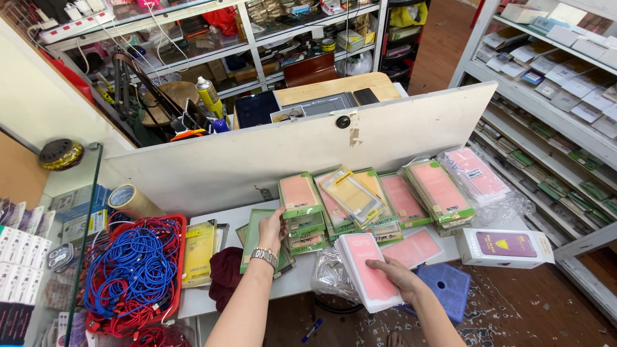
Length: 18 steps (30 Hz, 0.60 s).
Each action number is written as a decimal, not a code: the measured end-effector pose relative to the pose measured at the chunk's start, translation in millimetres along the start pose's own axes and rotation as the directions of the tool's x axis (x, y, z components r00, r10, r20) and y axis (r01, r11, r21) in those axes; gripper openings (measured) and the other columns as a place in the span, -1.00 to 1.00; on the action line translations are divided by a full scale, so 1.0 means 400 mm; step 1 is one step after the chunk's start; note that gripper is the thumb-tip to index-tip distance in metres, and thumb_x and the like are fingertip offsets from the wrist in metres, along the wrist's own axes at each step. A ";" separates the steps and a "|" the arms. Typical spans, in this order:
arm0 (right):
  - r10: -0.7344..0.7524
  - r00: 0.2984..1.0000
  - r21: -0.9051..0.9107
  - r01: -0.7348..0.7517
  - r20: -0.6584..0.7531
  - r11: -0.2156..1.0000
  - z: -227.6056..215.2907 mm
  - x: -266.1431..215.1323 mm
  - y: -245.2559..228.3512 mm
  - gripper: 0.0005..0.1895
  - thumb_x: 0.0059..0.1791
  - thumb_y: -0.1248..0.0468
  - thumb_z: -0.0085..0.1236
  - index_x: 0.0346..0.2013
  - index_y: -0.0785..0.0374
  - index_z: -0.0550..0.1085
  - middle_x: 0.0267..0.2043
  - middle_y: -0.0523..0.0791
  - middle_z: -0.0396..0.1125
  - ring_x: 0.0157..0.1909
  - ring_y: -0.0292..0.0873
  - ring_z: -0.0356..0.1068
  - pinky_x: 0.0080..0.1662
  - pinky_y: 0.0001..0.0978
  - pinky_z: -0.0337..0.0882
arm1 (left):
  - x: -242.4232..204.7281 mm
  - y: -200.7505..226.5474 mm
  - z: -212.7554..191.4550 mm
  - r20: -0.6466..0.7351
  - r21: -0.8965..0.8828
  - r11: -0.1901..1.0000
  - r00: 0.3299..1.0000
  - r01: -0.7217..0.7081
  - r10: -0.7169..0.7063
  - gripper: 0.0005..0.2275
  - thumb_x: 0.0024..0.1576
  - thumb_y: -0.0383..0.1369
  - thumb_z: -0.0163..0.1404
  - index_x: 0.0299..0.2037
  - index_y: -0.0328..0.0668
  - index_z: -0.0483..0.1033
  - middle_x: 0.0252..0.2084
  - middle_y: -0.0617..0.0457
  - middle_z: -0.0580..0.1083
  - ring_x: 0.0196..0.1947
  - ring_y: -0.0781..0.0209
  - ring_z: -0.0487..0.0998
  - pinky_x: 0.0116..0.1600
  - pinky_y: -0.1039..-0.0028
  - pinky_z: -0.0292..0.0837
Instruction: The person organizes stacks of packaged stationery items, primarily pink and green pads, on a glass display counter and a white table. They pick up, separate, and stack the items by hand, moving them between the counter and the table.
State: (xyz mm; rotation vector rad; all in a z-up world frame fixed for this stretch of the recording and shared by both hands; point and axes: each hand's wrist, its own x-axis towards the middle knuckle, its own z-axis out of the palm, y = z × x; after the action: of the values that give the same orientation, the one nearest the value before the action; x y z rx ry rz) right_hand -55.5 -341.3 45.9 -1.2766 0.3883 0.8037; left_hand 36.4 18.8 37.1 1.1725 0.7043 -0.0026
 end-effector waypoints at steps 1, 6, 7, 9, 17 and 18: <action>-0.002 1.000 0.004 0.002 0.004 1.000 0.001 -0.001 0.001 -0.36 -0.08 0.13 0.25 0.23 0.35 0.37 -0.01 0.01 0.51 -0.13 -0.15 0.57 -0.09 -0.25 0.61 | -0.003 0.005 0.001 -0.002 0.001 1.000 1.000 0.003 -0.003 -0.74 0.14 -0.26 0.15 -0.42 -0.34 0.49 -0.56 0.08 0.44 -0.66 0.33 0.38 -0.59 0.55 0.25; -0.007 1.000 -0.007 0.007 -0.006 1.000 0.017 -0.002 -0.002 -0.34 -0.09 0.14 0.25 0.25 0.30 0.32 0.00 0.00 0.49 -0.13 -0.16 0.56 -0.09 -0.24 0.61 | -0.021 0.006 -0.001 -0.016 0.032 0.999 1.000 0.024 -0.023 -0.73 0.15 -0.25 0.15 -0.41 -0.34 0.49 -0.55 0.07 0.43 -0.66 0.35 0.38 -0.58 0.56 0.28; -0.009 1.000 -0.007 0.009 -0.009 1.000 0.019 -0.003 -0.003 -0.33 -0.09 0.14 0.25 0.25 0.30 0.32 0.00 0.00 0.48 -0.12 -0.16 0.56 -0.09 -0.24 0.61 | -0.025 0.006 -0.003 -0.022 0.042 0.999 0.999 0.029 -0.028 -0.73 0.15 -0.24 0.15 -0.41 -0.34 0.48 -0.54 0.07 0.43 -0.66 0.35 0.38 -0.58 0.56 0.29; -0.013 1.000 -0.003 0.013 -0.007 1.000 0.019 -0.006 -0.005 -0.34 -0.10 0.14 0.25 0.25 0.30 0.32 0.01 0.00 0.48 -0.12 -0.15 0.56 -0.09 -0.24 0.61 | -0.030 0.006 -0.003 -0.015 0.048 0.998 0.999 0.031 -0.030 -0.73 0.15 -0.24 0.15 -0.41 -0.34 0.50 -0.55 0.08 0.43 -0.66 0.36 0.37 -0.58 0.57 0.28; -0.004 1.000 0.019 0.004 -0.002 1.000 0.030 -0.005 -0.005 -0.37 -0.09 0.15 0.24 0.22 0.31 0.32 0.00 0.03 0.47 -0.15 -0.13 0.55 -0.13 -0.20 0.61 | 0.001 -0.022 -0.018 -0.012 0.027 0.999 0.999 0.032 -0.032 -0.74 0.14 -0.25 0.16 -0.39 -0.33 0.48 -0.54 0.07 0.44 -0.66 0.36 0.40 -0.59 0.59 0.29; -0.004 1.000 0.018 0.004 -0.005 1.000 0.029 -0.006 -0.005 -0.37 -0.09 0.14 0.24 0.22 0.31 0.33 -0.01 0.02 0.47 -0.15 -0.13 0.56 -0.13 -0.20 0.61 | 0.013 -0.033 -0.022 -0.013 0.039 0.999 0.999 0.032 -0.031 -0.72 0.15 -0.25 0.17 -0.39 -0.35 0.47 -0.54 0.05 0.44 -0.67 0.35 0.40 -0.60 0.59 0.28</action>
State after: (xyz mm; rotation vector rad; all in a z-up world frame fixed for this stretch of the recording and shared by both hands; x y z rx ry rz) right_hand -57.6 -331.2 52.2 -1.2630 0.3962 0.7923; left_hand 31.3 22.4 21.5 1.1996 0.7364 -0.0355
